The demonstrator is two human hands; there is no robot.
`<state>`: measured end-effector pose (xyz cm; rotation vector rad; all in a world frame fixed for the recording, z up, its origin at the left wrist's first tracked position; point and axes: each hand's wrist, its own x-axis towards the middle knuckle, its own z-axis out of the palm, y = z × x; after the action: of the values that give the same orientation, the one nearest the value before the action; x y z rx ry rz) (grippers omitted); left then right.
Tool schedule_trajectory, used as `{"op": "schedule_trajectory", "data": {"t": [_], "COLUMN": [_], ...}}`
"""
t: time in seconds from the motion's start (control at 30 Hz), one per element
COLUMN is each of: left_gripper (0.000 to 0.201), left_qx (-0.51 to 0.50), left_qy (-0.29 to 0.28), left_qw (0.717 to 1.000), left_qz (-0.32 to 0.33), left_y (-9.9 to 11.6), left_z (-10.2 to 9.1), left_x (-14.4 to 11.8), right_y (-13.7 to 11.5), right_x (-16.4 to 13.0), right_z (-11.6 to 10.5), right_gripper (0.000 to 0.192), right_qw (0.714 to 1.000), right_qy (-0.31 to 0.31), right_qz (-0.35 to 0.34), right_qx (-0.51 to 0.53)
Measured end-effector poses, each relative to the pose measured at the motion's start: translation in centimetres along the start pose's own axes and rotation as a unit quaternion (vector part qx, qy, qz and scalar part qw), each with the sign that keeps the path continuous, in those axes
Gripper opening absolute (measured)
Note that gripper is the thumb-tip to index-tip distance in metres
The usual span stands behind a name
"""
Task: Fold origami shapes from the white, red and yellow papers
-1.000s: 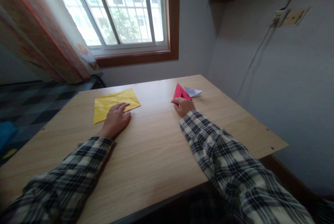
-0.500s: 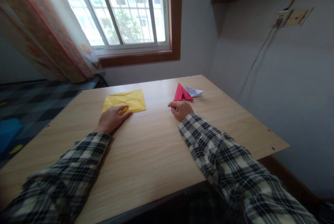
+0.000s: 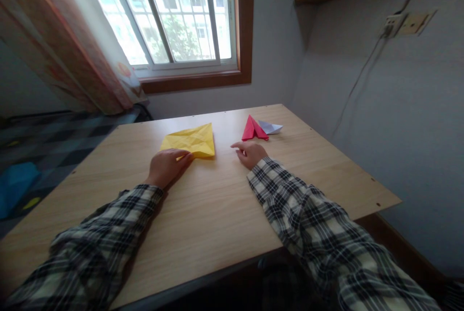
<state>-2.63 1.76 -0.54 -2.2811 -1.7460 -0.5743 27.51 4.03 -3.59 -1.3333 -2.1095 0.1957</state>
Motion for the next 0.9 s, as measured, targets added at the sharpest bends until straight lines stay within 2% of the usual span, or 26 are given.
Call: {"op": "schedule_trajectory", "data": {"t": [0.2, 0.27, 0.33, 0.53, 0.63, 0.77, 0.9], "left_gripper": [0.035, 0.033, 0.03, 0.029, 0.03, 0.032, 0.032], "left_qx": [-0.058, -0.075, -0.091, -0.12, -0.156, -0.162, -0.157], "left_qy": [0.023, 0.02, 0.017, -0.016, -0.021, 0.008, 0.013], "left_qw": [0.997, 0.995, 0.993, 0.987, 0.98, 0.975, 0.981], "left_qz": [0.046, 0.067, 0.077, 0.105, 0.125, 0.149, 0.111], "left_y": [2.2, 3.1, 3.9, 5.6, 5.8, 4.8, 2.3], "left_z": [-0.3, -0.4, -0.6, -0.8, -1.1, -1.9, -1.9], "left_x": [-0.9, -1.4, -2.0, -3.1, -3.2, -3.3, -3.2], "right_y": [-0.4, -0.7, -0.9, -0.9, -0.3, 0.7, 1.6], "right_x": [-0.4, -0.6, -0.7, -0.8, -0.5, -0.3, -0.4], "right_z": [0.1, 0.1, 0.0, 0.1, 0.2, -0.2, -0.7], "right_gripper": [0.071, 0.075, 0.07, 0.036, 0.03, 0.035, 0.041], "right_qw": [0.999, 0.999, 0.998, 0.997, 0.995, 0.995, 0.994], "right_qy": [-0.018, -0.021, -0.024, -0.034, -0.047, -0.051, -0.056], "right_qz": [0.002, 0.001, -0.005, -0.061, -0.081, -0.073, -0.076], "right_qx": [0.043, 0.049, 0.05, 0.035, 0.042, 0.034, 0.052]}}
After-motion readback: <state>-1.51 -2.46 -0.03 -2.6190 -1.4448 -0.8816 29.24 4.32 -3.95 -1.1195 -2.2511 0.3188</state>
